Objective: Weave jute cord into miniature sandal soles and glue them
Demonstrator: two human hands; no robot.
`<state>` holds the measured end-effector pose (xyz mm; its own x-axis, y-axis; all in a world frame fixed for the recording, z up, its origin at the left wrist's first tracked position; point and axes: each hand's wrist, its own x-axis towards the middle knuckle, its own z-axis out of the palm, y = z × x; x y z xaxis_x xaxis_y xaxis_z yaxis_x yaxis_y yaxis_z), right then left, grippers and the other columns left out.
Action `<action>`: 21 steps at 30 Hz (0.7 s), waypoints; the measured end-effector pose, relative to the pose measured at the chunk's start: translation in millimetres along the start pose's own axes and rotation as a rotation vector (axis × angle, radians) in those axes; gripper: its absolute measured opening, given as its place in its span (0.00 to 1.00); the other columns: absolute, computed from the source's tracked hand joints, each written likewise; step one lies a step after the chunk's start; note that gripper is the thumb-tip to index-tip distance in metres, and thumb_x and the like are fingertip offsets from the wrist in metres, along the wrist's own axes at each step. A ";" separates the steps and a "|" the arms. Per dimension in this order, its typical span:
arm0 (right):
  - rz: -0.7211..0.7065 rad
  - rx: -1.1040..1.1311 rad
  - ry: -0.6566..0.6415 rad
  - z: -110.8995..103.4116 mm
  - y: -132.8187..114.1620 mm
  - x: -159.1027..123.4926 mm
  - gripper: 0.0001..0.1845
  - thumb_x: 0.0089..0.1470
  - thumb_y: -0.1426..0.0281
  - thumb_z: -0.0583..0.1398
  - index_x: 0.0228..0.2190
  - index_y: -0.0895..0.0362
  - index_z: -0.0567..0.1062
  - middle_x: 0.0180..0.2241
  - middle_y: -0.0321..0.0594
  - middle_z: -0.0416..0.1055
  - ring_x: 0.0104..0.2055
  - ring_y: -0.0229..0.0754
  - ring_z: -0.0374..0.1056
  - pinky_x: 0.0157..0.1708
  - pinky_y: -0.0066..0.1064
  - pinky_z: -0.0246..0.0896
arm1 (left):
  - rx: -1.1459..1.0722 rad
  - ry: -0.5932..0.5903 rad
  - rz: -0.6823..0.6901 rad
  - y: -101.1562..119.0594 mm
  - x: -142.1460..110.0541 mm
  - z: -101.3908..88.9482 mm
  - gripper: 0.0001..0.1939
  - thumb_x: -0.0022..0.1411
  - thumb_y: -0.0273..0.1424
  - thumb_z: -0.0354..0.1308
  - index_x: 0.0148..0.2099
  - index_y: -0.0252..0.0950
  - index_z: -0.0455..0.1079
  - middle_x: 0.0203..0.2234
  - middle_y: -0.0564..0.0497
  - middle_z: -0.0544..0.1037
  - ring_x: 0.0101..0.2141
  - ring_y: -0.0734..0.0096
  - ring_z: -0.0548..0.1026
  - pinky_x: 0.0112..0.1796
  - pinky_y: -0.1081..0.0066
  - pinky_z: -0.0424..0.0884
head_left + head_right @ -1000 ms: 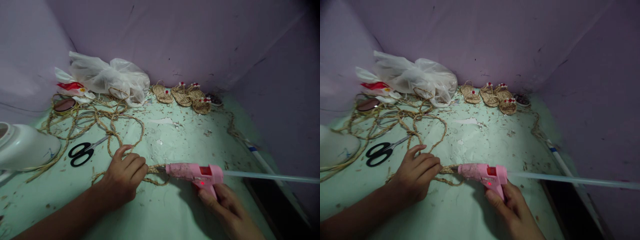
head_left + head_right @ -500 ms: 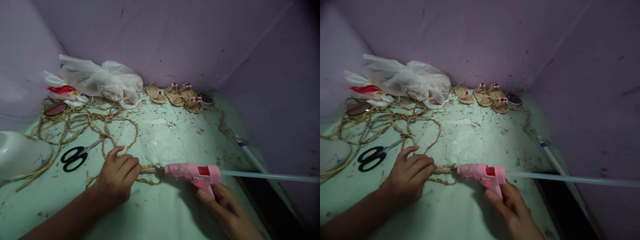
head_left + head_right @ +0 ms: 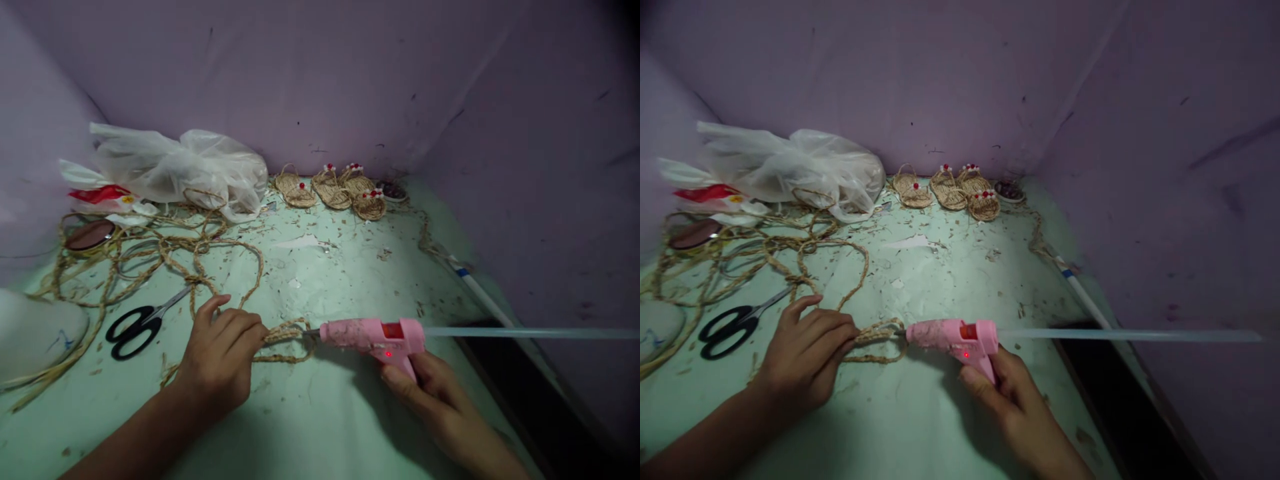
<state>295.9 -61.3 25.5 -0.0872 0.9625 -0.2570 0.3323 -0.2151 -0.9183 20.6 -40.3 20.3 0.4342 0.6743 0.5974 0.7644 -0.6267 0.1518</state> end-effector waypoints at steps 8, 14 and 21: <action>-0.112 0.067 -0.069 3.4 -19.2 5.7 0.14 0.50 0.59 0.58 0.21 0.57 0.70 0.16 0.28 0.50 0.18 0.33 0.46 0.18 0.26 0.46 | -0.153 -0.093 -0.136 1.4 2.3 -3.7 0.05 0.59 0.22 0.52 0.36 0.35 0.66 0.27 0.51 0.74 0.30 0.70 0.72 0.47 0.54 0.58; -0.122 0.100 -0.070 5.8 -18.5 5.6 0.14 0.50 0.59 0.58 0.22 0.56 0.69 0.16 0.28 0.49 0.19 0.33 0.45 0.18 0.26 0.46 | -0.224 -0.144 -0.235 3.6 1.7 -4.0 0.03 0.60 0.24 0.51 0.34 0.36 0.65 0.26 0.54 0.73 0.28 0.72 0.70 0.47 0.58 0.58; -0.109 0.127 -0.065 6.9 -18.2 5.1 0.14 0.50 0.59 0.58 0.23 0.56 0.69 0.16 0.28 0.50 0.18 0.32 0.46 0.18 0.26 0.46 | -0.224 -0.148 -0.255 4.4 0.2 -3.3 0.04 0.60 0.24 0.51 0.34 0.37 0.64 0.26 0.55 0.73 0.28 0.72 0.71 0.46 0.59 0.58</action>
<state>282.9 -53.6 38.8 -0.1786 0.9693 -0.1689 0.1965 -0.1331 -0.9714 22.5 -44.2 23.7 0.3200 0.8588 0.4000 0.7405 -0.4901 0.4599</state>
